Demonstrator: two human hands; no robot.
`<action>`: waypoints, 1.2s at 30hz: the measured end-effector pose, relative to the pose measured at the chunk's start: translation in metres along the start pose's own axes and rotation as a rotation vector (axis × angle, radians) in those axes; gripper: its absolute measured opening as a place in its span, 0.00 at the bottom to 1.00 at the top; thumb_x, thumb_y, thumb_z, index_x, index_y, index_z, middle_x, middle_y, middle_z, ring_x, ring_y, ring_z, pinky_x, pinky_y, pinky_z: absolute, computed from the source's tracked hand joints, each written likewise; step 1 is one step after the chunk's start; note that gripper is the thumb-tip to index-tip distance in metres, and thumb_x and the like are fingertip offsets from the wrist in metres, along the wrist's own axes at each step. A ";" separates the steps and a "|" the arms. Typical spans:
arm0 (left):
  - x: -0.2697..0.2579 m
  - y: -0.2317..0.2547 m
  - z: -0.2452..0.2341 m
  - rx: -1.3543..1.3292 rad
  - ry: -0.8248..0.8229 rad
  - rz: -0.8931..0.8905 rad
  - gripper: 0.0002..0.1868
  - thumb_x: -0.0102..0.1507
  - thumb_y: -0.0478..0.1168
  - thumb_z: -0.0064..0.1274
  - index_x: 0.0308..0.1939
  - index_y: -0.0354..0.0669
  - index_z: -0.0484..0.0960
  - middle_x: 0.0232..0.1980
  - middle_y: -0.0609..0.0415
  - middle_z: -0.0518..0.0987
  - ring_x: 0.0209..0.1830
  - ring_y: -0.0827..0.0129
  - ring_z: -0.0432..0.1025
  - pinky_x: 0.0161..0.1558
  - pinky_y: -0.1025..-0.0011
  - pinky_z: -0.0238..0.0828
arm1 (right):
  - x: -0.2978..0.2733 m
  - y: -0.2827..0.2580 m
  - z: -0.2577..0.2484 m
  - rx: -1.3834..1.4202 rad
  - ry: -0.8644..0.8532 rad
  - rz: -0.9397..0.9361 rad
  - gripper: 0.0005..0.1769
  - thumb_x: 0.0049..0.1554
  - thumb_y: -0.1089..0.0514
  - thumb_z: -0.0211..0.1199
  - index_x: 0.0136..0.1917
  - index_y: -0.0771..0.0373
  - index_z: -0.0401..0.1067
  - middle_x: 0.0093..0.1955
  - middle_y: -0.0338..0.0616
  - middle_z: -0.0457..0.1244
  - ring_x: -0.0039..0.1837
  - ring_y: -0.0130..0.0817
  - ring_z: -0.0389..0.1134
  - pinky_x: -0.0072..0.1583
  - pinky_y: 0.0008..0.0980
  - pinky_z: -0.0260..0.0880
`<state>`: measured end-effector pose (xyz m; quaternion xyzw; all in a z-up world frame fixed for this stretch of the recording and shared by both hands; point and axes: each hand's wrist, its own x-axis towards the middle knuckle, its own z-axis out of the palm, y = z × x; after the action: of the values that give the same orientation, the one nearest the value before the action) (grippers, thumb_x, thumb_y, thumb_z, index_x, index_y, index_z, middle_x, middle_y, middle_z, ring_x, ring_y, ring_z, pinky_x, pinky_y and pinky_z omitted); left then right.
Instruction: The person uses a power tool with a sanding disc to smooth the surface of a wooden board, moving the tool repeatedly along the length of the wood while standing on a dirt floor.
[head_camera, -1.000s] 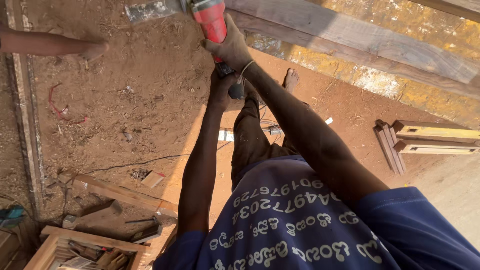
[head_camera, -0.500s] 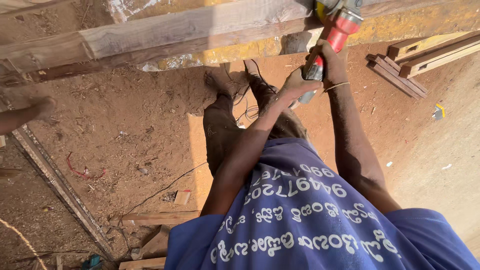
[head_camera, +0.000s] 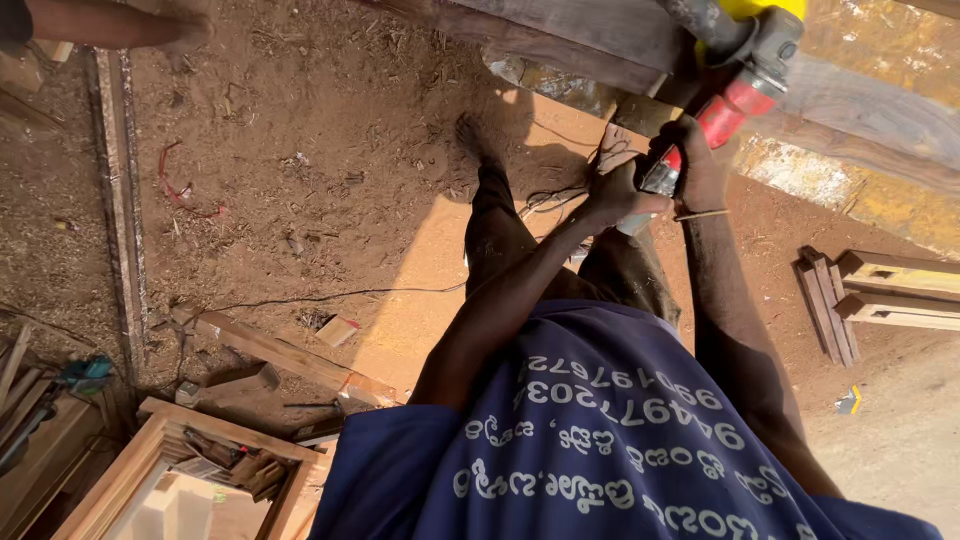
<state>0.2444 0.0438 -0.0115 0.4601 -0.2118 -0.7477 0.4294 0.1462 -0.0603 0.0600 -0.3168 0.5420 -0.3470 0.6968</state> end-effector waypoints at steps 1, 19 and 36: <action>-0.014 0.007 -0.029 -0.081 0.026 0.046 0.29 0.51 0.44 0.69 0.53 0.38 0.75 0.44 0.53 0.77 0.44 0.67 0.74 0.46 0.64 0.77 | 0.005 0.006 0.037 -0.059 -0.056 -0.023 0.18 0.62 0.57 0.69 0.58 0.68 0.66 0.46 0.49 0.68 0.44 0.38 0.72 0.48 0.37 0.78; -0.166 0.093 -0.253 -0.283 0.392 0.207 0.27 0.53 0.38 0.69 0.53 0.38 0.77 0.45 0.55 0.82 0.43 0.70 0.77 0.46 0.68 0.77 | 0.004 0.087 0.345 -0.418 -0.375 -0.096 0.31 0.55 0.53 0.74 0.63 0.64 0.61 0.47 0.46 0.65 0.41 0.32 0.71 0.43 0.32 0.77; -0.154 0.112 -0.267 -0.117 0.204 0.142 0.25 0.54 0.40 0.72 0.51 0.34 0.82 0.45 0.51 0.83 0.45 0.68 0.78 0.49 0.66 0.78 | 0.003 0.080 0.342 -0.178 -0.230 -0.040 0.24 0.57 0.59 0.69 0.60 0.66 0.60 0.46 0.46 0.64 0.42 0.34 0.69 0.44 0.36 0.77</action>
<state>0.5592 0.1329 0.0160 0.4917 -0.1549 -0.6758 0.5268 0.4912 0.0045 0.0656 -0.4257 0.4808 -0.2730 0.7163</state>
